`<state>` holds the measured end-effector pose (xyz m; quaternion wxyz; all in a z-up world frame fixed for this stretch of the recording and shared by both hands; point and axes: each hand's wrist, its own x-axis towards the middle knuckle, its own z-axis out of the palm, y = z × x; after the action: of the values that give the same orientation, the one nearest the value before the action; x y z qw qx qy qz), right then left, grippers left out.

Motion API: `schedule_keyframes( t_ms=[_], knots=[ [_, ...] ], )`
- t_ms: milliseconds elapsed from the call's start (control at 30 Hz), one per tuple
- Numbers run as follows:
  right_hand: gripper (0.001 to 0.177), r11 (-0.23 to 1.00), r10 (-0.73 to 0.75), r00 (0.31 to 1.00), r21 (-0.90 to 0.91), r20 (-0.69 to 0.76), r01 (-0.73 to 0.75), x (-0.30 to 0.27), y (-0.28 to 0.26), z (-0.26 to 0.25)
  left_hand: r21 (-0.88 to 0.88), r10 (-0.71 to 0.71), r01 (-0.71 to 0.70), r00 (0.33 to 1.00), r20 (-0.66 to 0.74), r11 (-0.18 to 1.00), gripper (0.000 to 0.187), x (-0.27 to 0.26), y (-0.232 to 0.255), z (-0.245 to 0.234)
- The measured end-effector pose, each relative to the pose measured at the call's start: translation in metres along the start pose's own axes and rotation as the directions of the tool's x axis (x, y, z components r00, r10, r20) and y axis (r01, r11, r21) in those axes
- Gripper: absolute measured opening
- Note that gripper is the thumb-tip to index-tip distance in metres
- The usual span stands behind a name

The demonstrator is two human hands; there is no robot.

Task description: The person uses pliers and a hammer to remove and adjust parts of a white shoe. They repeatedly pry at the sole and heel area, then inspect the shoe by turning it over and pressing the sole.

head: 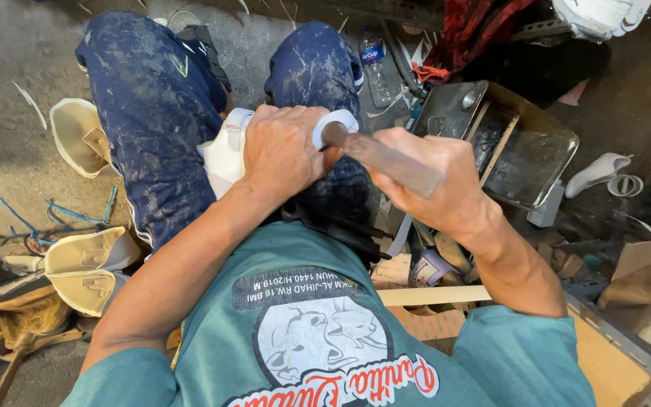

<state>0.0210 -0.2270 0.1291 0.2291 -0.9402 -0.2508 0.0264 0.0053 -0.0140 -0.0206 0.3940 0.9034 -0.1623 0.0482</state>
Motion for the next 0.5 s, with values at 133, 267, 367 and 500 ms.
schedule_keyframes(
  t_ms=[133, 267, 367, 500],
  knots=[
    [0.024, 0.998, -0.030, 0.999, 0.054, 0.042, 0.027, 0.013, -0.033, 0.000, -0.002, -0.031, 0.031, 0.999, 0.019, 1.000, 0.036, 0.005, 0.005, -0.006],
    [0.019, 0.987, -0.163, 0.986, -0.003, 0.038, 0.163, 0.025, -0.051, -0.010, -0.028, -0.041, 0.043, 0.997, 0.059, 0.999, 0.034, 0.003, 0.002, -0.004],
    [0.019, 0.988, 0.015, 1.000, 0.154, 0.010, -0.017, 0.011, -0.006, 0.012, -0.050, -0.052, 0.052, 0.999, 0.014, 0.997, 0.035, 0.007, 0.006, -0.009],
    [0.019, 0.994, 0.070, 0.996, 0.091, -0.049, -0.065, 0.015, -0.005, -0.009, 0.006, -0.052, 0.052, 0.998, -0.033, 0.999, 0.038, 0.004, 0.010, -0.009]
  ],
)
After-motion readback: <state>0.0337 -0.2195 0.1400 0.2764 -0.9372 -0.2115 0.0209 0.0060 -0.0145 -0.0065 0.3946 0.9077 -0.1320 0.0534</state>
